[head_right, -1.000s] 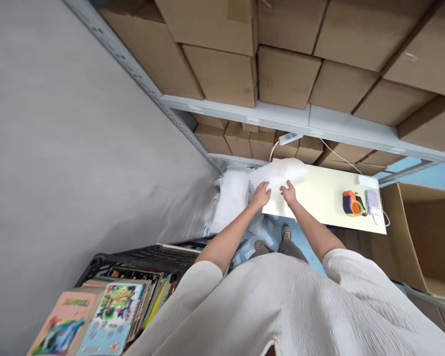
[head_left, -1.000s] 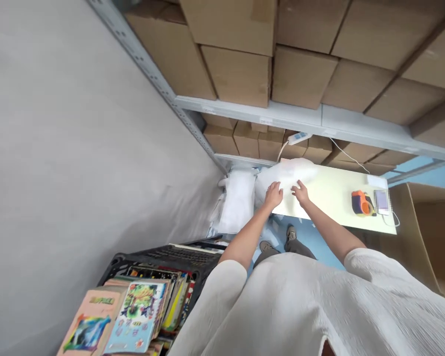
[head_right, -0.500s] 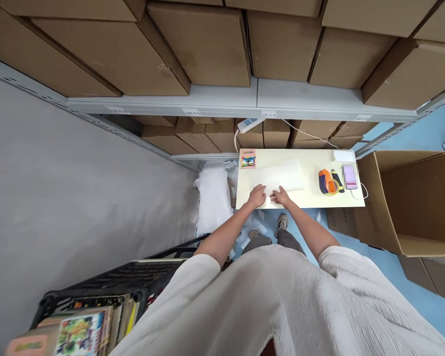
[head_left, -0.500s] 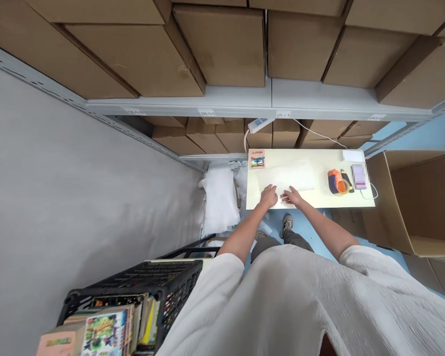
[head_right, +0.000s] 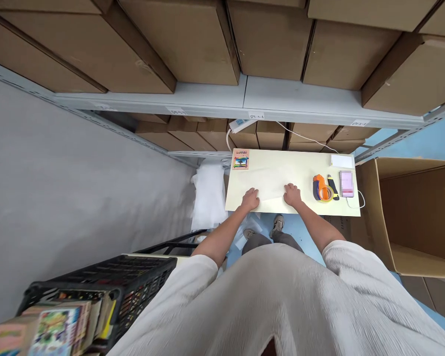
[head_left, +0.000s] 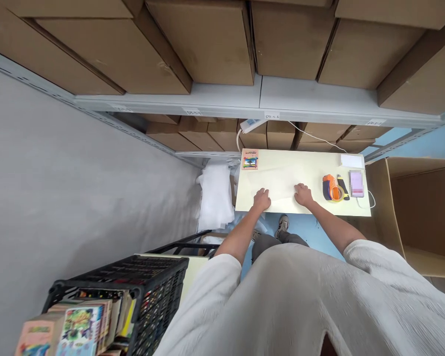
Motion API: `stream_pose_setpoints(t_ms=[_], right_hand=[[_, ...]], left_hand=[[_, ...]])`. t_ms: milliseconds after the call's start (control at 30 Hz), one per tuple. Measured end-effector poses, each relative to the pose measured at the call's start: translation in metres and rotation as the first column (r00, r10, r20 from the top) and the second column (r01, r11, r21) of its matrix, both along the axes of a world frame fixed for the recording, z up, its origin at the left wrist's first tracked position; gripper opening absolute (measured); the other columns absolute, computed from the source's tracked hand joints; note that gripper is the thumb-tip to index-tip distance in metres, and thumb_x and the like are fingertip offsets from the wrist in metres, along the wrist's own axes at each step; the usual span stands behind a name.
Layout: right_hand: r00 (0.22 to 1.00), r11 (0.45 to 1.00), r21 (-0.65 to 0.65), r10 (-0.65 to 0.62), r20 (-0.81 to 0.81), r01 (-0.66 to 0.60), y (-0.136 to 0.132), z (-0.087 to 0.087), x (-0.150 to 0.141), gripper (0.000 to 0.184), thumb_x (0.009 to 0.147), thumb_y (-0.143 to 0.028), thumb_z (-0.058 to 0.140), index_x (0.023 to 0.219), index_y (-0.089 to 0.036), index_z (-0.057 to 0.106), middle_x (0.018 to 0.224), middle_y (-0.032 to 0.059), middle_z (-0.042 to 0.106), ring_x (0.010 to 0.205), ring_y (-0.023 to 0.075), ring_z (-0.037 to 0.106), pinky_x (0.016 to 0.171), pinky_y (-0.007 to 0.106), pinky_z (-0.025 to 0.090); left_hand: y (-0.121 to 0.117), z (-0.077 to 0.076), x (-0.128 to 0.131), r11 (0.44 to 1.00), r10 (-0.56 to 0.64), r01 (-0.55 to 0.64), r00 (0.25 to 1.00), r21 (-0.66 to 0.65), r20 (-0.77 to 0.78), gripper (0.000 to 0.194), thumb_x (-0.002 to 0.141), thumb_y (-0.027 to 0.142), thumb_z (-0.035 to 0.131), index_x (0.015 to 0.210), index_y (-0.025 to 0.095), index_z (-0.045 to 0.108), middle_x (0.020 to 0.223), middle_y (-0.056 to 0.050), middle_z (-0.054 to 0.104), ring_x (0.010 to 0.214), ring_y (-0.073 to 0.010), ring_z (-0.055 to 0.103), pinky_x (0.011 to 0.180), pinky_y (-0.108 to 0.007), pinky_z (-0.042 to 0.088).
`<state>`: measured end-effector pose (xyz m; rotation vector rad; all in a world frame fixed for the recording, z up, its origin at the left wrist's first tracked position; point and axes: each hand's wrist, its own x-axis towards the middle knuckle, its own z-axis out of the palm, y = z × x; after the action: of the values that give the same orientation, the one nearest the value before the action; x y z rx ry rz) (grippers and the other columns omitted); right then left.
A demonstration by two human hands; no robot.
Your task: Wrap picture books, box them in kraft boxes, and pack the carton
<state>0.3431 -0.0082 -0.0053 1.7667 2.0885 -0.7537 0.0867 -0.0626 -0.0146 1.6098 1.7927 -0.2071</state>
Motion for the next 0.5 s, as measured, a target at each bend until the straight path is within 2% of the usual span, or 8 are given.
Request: stream_pose_setpoints(t_ms=[233,367,500], right_hand=[[0.997,0.996,-0.047,0.073,-0.027,-0.074,-0.013,0.001,-0.003,0.055,0.108,-0.024,0.045,0.161,-0.019,0.057,0.158,0.0215,0.057,0.141,0.0376,0.055,0.116,0.048,0.047],[0.994,0.993,-0.074,0.091,-0.065,-0.096,-0.018,-0.001,-0.006,0.055,0.107,-0.023,0.044,0.160,-0.019,0.058,0.151,0.0206,0.062,0.136,0.0375,0.058,0.111,0.048,0.050],[0.984,0.993,-0.008,0.118,-0.137,-0.120,-0.022,-0.007,-0.011,0.057,0.105,-0.023,0.047,0.161,-0.018,0.059,0.154,0.0206,0.060,0.136,0.0374,0.057,0.111,0.047,0.050]], left_hand=[[-0.015,0.000,-0.011,0.999,0.038,-0.034,0.993,0.043,-0.111,0.054,0.100,0.022,0.056,0.153,0.025,0.059,0.169,-0.017,0.048,0.157,-0.0343,0.045,0.126,-0.050,0.044],[-0.021,0.005,-0.025,0.999,0.028,-0.024,0.985,0.027,-0.172,0.044,0.102,0.021,0.054,0.145,0.022,0.064,0.166,-0.017,0.050,0.158,-0.0330,0.044,0.127,-0.048,0.043],[-0.019,0.007,-0.031,0.998,0.026,-0.015,0.982,0.063,-0.185,0.046,0.102,0.019,0.053,0.148,0.017,0.061,0.167,-0.020,0.049,0.160,-0.0331,0.042,0.130,-0.047,0.040]])
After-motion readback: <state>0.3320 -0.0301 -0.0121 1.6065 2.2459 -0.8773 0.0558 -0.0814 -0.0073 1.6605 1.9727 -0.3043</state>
